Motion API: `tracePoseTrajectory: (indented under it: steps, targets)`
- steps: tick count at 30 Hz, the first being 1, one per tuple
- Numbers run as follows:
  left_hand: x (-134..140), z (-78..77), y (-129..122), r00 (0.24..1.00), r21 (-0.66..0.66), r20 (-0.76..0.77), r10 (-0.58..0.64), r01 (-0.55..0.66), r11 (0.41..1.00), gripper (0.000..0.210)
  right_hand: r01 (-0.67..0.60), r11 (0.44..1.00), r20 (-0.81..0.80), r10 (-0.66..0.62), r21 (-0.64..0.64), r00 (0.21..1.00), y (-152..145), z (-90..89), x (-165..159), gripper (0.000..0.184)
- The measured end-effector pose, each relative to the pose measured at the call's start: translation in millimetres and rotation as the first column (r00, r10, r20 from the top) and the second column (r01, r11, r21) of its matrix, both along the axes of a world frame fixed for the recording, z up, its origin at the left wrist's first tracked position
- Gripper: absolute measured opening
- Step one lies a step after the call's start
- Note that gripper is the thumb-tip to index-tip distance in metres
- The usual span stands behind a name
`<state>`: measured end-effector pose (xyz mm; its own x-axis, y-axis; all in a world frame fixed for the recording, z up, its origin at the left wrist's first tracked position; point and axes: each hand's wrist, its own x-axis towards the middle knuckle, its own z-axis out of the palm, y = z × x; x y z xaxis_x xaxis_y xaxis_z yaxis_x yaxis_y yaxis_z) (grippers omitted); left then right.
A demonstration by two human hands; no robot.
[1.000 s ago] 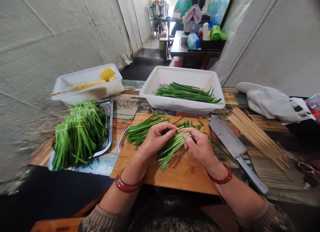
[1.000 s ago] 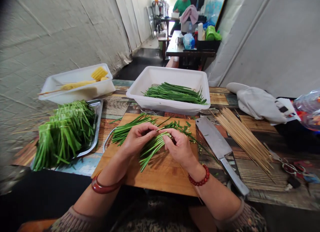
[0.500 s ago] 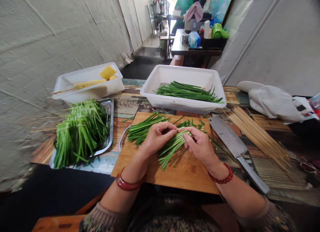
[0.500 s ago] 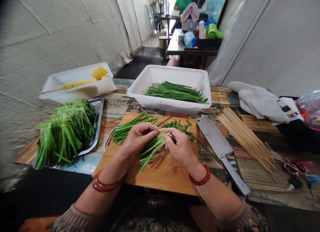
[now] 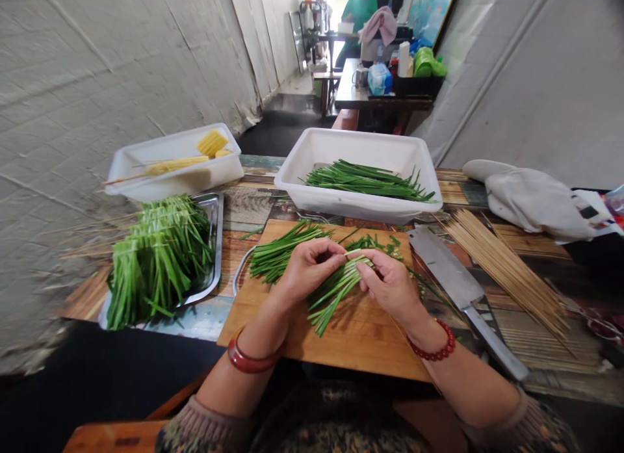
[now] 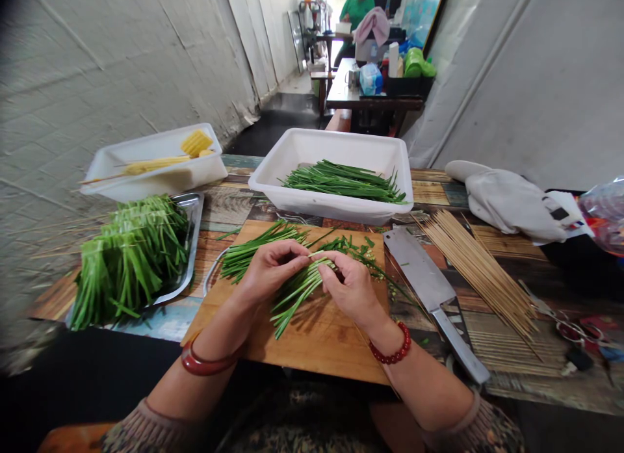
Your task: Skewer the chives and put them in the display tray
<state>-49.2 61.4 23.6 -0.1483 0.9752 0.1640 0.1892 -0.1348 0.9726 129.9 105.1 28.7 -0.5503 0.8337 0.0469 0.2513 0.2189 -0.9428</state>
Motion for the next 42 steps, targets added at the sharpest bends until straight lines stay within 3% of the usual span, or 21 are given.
tracePoseTrajectory:
  steps: [18, 25, 33, 39, 42]
  targets:
    - [0.4, 0.3, -0.2, 0.994, 0.072, -0.108, -0.001, 0.008, 0.997, 0.013, 0.031, 0.999, -0.020, -0.030, 0.015, 0.999, -0.7, -4.2, -2.5, 0.020]
    - [1.1, 1.0, 0.3, 0.995, 0.064, -0.097, -0.007, 0.013, 0.998, 0.013, 0.037, 0.997, -0.014, -0.036, 0.069, 0.999, -1.7, -3.2, -1.4, 0.029]
    - [1.3, 5.1, -1.9, 0.991, -0.006, -0.073, -0.109, 0.109, 0.994, 0.023, 0.045, 0.998, -0.062, -0.043, 0.034, 0.997, -0.9, -6.7, -1.4, 0.016]
    - [1.1, 8.4, -3.5, 0.954, -0.124, -0.010, -0.298, 0.295, 0.948, 0.037, -0.004, 1.000, -0.095, 0.006, 0.022, 0.995, -0.7, -7.3, -0.8, 0.020]
    - [-0.2, 6.6, -2.8, 0.961, -0.141, 0.049, -0.274, 0.278, 0.950, 0.042, -0.039, 0.999, -0.101, 0.039, -0.001, 0.994, -1.1, -5.2, -2.1, 0.029]
